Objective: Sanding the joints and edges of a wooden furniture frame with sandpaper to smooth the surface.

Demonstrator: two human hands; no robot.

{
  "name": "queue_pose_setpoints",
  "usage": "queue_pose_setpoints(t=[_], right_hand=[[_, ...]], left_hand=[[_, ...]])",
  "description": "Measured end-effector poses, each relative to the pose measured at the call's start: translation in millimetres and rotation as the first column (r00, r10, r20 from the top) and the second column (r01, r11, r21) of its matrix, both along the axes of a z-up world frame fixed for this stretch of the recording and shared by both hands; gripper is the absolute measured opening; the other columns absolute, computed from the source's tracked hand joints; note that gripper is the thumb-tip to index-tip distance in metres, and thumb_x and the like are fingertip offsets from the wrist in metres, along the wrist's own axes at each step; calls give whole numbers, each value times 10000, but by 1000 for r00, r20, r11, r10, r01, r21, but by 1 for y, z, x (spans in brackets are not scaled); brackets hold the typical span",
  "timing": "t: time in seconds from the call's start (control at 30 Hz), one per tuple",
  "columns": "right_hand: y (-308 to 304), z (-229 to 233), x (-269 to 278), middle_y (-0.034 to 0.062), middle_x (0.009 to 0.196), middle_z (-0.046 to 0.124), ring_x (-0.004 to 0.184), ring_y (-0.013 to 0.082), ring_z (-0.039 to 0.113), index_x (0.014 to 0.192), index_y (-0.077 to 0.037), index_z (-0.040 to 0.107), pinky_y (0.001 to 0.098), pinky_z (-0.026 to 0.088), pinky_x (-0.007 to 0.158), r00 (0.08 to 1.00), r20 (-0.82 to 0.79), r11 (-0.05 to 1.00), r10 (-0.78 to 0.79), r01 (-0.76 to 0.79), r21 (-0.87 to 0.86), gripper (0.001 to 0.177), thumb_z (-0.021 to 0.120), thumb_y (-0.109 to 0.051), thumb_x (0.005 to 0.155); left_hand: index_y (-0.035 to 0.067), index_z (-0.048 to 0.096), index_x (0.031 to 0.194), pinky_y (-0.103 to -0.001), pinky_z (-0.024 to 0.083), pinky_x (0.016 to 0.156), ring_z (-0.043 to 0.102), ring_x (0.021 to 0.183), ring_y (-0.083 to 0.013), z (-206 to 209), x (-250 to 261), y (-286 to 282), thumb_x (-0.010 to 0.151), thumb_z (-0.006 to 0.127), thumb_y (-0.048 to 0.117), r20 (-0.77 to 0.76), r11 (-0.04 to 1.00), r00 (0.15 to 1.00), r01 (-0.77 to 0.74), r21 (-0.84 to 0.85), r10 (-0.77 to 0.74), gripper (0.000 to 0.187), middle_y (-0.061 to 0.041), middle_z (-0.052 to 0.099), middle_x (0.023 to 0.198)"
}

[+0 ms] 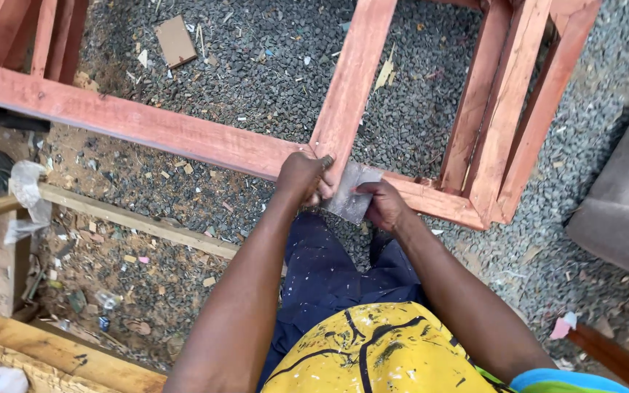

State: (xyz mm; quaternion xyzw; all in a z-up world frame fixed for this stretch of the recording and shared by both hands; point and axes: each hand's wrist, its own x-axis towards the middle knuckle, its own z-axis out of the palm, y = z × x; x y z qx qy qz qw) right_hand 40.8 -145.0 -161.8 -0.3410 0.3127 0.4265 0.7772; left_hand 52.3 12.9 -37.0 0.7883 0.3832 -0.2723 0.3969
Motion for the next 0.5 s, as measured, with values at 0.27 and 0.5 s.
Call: queue_pose_setpoints(t=[0.27,0.5], right_hand=[[14,-26,10,183,967,744,856,381,758,1190,17,659,476,611,789,996,-86,998,28,-23,52,590,677,102,607],[26,-22,-30,156,971,760,856,335,757,1192,5,692,444,600,728,980,-49,976,191,-195,-94,510,746,-7,685]], left_hand=[[45,756,647,-326,570,365,639,369,-243,-5,29,12,919,560,469,-90,987,983,-158,-6,157,541,-137,646,481],[45,774,662,-297,566,342,641,373,-217,-6,28,16,937,552,550,-112,984,977,-180,7,179,616,-139,641,470]])
